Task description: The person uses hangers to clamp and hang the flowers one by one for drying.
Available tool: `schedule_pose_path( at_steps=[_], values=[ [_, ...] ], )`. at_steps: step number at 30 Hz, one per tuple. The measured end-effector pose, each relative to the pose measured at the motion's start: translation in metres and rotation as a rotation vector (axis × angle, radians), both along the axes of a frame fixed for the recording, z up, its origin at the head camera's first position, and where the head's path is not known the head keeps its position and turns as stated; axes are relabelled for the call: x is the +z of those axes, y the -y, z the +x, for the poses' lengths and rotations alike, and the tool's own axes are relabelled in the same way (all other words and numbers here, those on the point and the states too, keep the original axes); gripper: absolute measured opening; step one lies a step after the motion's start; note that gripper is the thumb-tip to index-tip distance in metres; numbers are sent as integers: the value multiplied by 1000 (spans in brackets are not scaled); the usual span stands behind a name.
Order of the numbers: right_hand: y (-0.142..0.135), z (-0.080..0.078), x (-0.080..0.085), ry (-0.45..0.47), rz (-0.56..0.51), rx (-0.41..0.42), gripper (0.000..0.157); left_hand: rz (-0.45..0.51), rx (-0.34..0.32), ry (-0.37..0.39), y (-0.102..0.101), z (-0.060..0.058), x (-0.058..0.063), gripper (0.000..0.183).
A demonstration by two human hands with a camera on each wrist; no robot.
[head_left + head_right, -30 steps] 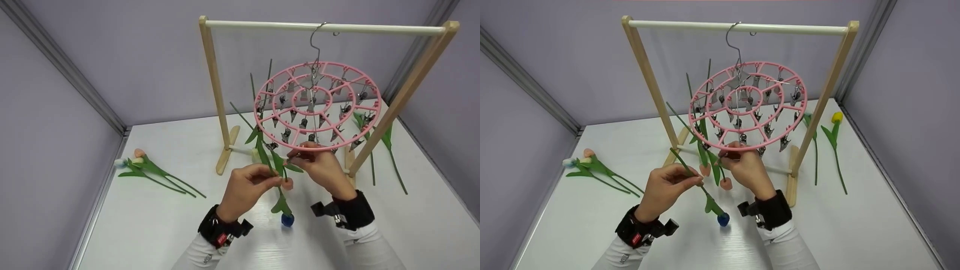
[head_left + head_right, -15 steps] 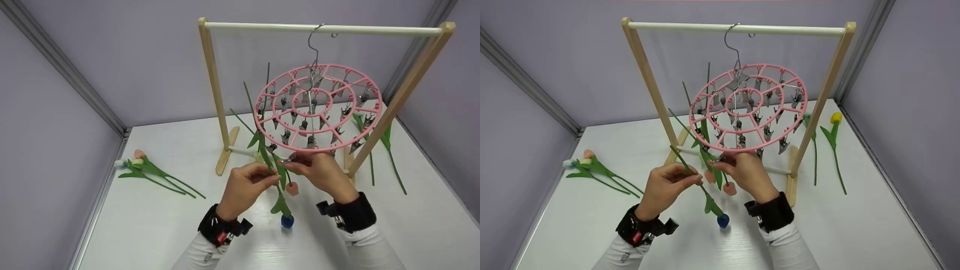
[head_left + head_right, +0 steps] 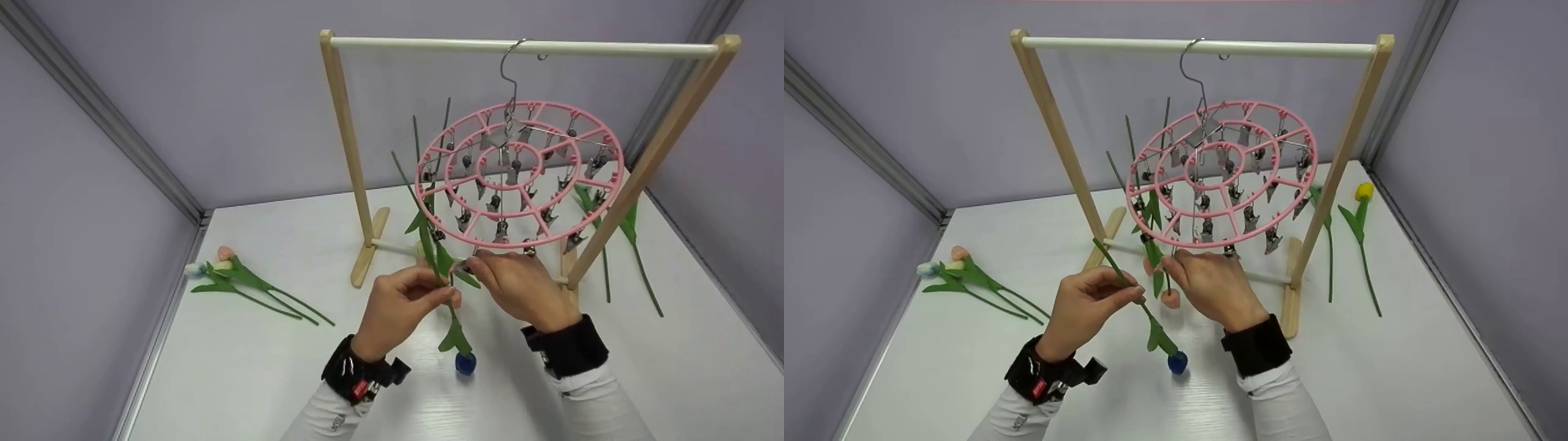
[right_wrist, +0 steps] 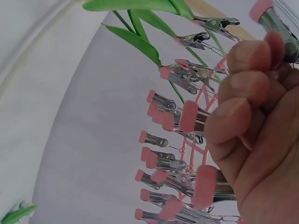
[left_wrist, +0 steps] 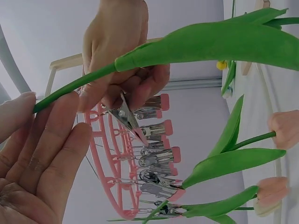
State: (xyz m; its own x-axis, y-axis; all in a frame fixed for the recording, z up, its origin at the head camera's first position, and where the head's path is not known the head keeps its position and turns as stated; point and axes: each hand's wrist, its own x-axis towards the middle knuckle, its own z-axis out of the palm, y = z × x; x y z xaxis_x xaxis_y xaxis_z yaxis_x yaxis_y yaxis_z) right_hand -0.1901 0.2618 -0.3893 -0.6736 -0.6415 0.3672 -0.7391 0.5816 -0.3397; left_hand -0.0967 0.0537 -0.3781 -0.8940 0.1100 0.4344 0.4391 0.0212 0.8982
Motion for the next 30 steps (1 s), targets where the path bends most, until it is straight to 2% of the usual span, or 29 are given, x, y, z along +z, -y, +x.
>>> schedule_pose_path(
  at_steps=[3,6,12,18,30],
  values=[
    [4,1,-4,10,-62,-34,36,7,-1,0,1,0,-1,9],
    [7,0,-10,-2,-104,-93,36,-15,26,3,2,1,-2,9],
    [11,-2,-17,-93,-128,-179,40,-57,78,-11,4,3,-4,14],
    [12,-3,-14,-149,-121,-144,43,-62,82,-15,4,2,-5,16],
    [14,-12,-8,-276,-143,-70,36,-64,88,-25,3,1,-5,15]
  ],
)
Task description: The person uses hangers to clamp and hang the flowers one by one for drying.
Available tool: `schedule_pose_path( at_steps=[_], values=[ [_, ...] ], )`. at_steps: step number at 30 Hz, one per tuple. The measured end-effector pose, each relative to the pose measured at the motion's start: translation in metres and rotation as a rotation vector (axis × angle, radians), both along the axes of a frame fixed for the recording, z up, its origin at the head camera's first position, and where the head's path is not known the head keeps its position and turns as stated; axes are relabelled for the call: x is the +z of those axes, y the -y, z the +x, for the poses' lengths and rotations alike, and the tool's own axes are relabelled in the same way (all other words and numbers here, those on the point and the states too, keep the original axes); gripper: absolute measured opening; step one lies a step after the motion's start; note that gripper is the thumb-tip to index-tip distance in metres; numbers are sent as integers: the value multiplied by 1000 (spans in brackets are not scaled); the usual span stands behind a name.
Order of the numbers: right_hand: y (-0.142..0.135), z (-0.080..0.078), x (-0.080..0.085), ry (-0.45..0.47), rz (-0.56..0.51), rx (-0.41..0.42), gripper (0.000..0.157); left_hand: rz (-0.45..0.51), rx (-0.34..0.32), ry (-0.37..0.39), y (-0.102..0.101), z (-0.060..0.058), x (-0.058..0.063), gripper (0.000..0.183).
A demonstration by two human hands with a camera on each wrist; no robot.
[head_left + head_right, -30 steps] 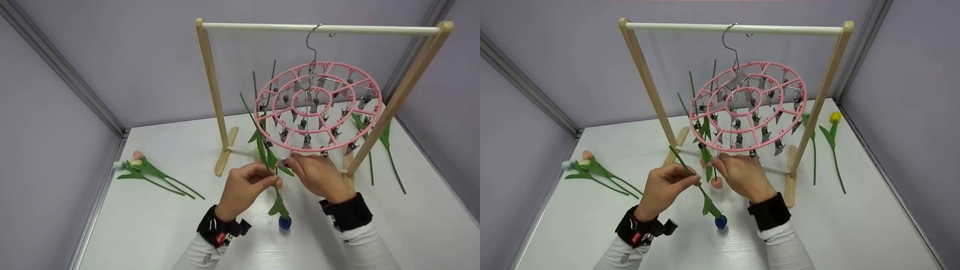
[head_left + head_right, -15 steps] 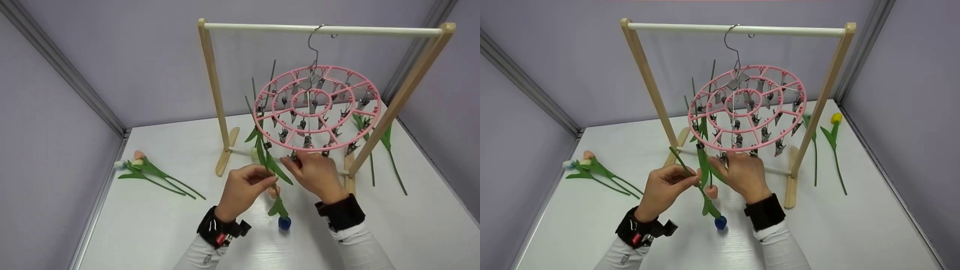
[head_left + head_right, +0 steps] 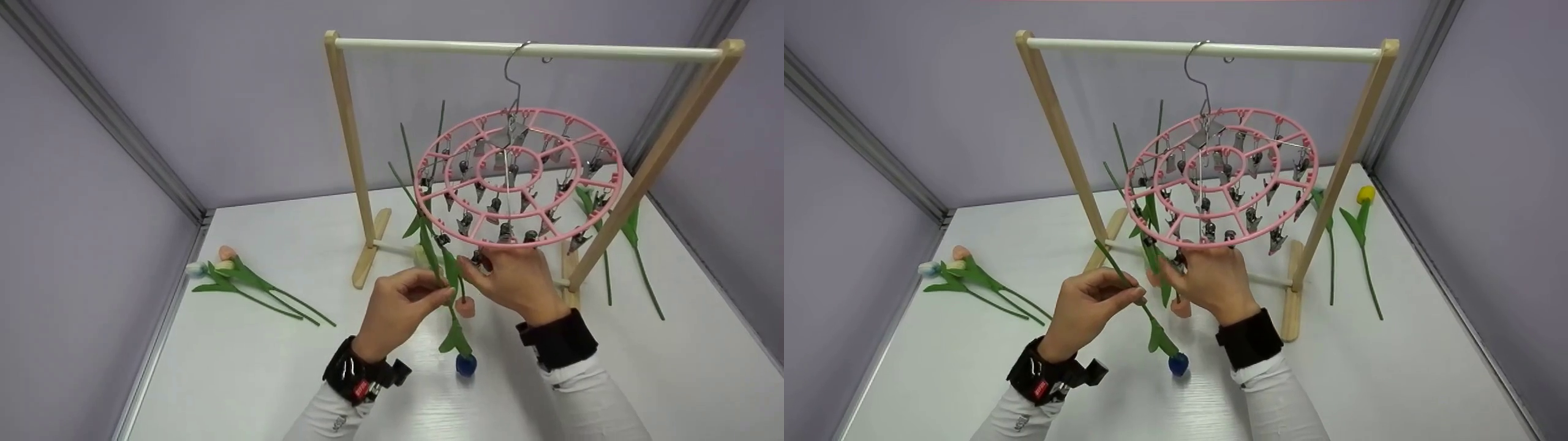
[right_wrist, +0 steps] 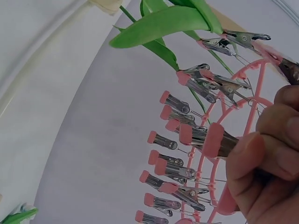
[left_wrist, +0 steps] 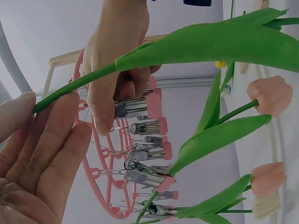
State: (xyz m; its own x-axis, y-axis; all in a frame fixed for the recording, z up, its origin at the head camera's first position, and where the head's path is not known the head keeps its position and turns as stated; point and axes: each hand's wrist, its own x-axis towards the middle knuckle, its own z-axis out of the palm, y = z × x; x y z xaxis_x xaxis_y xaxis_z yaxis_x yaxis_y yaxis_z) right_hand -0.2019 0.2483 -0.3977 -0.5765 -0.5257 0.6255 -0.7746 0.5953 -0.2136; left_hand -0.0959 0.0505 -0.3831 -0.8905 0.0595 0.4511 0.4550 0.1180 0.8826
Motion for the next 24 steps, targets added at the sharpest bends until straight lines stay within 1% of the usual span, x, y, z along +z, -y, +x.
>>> schedule_pose_path(
  at_steps=[4,7,10,12,14,18,21,24],
  values=[
    [0,-1,-1,52,-32,14,34,-4,0,5,0,-1,0,15],
    [0,1,-2,153,-80,37,40,1,0,4,1,-2,1,13],
    [0,3,-6,258,-161,92,38,7,0,-2,0,-5,1,13],
    [0,4,-10,303,-227,139,35,2,7,-5,1,-8,2,13],
    [0,4,-17,315,-295,189,32,-4,19,-8,1,-10,2,14],
    [0,7,-29,309,-441,279,31,-9,45,-5,1,-17,3,15],
    [1,8,-35,319,-539,333,32,-1,64,6,1,-22,3,14],
    [3,9,-37,343,-613,385,32,24,84,33,1,-25,3,13]
  ],
)
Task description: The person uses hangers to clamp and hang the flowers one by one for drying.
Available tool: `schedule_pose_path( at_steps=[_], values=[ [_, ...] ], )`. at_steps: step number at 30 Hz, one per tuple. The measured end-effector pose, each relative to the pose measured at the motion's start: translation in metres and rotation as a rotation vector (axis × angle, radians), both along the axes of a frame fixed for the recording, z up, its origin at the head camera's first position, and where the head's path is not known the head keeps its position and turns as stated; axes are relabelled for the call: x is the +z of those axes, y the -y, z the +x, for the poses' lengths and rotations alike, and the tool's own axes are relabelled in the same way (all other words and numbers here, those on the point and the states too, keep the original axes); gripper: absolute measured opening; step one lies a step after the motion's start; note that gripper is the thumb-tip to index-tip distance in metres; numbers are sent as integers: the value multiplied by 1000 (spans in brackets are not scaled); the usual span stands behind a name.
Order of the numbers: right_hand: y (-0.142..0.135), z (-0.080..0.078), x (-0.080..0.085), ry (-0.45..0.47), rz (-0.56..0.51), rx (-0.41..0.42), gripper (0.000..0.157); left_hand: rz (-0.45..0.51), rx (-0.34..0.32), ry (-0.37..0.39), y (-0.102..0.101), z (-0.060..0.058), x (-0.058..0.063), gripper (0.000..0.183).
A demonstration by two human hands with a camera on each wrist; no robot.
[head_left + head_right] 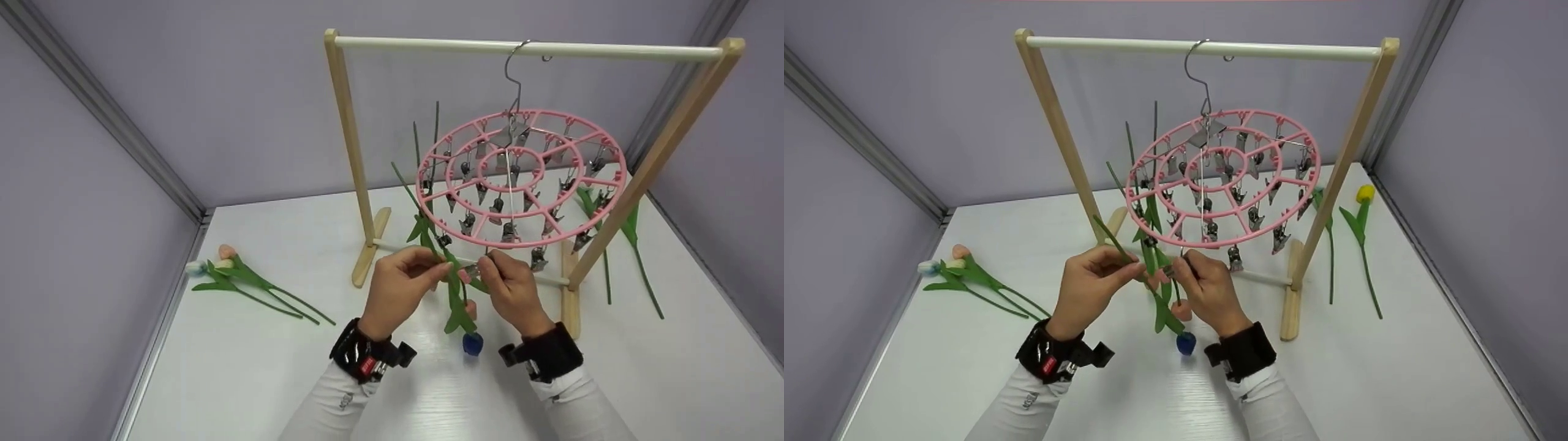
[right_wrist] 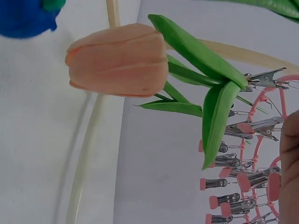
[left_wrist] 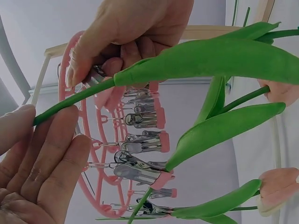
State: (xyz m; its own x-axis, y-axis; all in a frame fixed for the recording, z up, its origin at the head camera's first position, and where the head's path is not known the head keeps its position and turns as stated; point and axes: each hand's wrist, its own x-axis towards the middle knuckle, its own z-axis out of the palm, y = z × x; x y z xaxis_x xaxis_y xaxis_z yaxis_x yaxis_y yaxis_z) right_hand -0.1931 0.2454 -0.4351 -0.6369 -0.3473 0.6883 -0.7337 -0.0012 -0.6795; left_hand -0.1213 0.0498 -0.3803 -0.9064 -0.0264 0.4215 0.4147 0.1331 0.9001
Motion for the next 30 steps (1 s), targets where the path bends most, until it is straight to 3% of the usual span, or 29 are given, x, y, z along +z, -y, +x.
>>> schedule_pose_path(
  at_steps=[9,18,30],
  values=[
    [5,5,-1,32,-118,86,36,98,53,35,-2,-5,6,13],
    [4,6,1,14,-66,70,33,176,24,28,-6,-8,6,19],
    [2,3,0,14,-34,94,35,184,21,30,-6,-9,4,19]
  ],
)
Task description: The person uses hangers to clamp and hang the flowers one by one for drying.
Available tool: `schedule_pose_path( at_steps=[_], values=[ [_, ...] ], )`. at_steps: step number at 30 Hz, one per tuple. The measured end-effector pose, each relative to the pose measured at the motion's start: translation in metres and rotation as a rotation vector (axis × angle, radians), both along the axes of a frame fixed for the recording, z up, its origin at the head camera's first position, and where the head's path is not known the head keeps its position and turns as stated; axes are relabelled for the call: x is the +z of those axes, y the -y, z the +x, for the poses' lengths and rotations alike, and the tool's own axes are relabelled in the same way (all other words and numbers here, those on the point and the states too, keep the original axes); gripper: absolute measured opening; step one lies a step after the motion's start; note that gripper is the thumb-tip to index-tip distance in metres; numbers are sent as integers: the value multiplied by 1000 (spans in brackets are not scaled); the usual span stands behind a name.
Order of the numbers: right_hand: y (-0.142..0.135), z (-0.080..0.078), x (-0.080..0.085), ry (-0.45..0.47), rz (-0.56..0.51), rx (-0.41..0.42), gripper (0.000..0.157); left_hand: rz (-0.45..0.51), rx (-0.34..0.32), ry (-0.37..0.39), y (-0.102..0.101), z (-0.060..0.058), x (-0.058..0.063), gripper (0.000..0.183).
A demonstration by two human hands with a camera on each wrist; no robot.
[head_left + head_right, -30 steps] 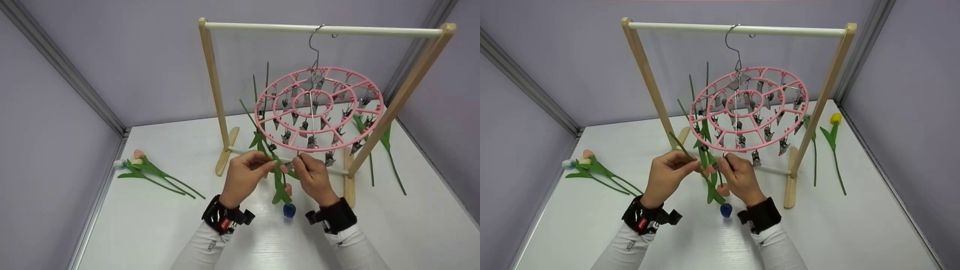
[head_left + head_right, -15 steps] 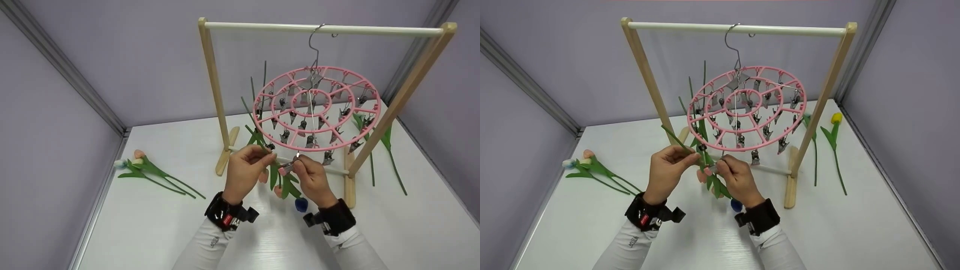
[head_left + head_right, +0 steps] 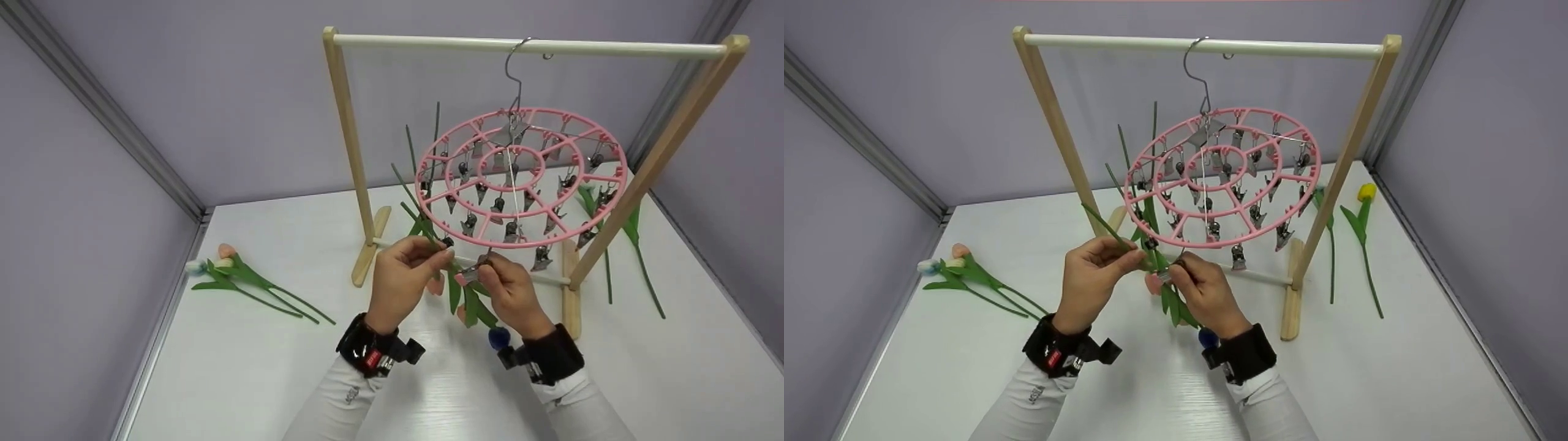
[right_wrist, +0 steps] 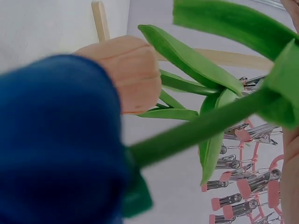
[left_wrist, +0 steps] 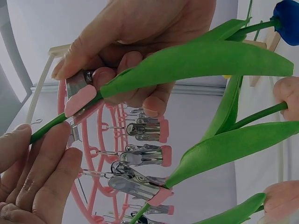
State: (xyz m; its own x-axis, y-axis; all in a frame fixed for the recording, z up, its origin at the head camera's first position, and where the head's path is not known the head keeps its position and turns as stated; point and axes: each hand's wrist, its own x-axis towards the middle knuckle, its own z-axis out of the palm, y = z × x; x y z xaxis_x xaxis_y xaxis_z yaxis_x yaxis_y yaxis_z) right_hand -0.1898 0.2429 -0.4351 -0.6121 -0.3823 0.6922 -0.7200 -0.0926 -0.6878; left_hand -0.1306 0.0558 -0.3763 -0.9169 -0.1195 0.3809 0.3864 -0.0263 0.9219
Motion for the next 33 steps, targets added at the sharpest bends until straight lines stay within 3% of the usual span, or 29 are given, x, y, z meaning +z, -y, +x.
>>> schedule_pose_path(
  at_steps=[10,18,21,26,33],
  values=[
    [-8,0,-1,94,87,29,20,-7,0,26,-2,0,-3,17],
    [-14,5,-2,170,186,-41,15,-43,7,38,-1,0,-10,14],
    [-17,7,0,183,212,-85,15,-24,6,55,-2,-1,-15,13],
    [-20,11,-3,150,291,-243,14,-13,26,70,-2,-5,-20,12],
    [-26,23,-10,88,266,-375,22,-19,67,55,2,-12,-28,13]
  ],
)
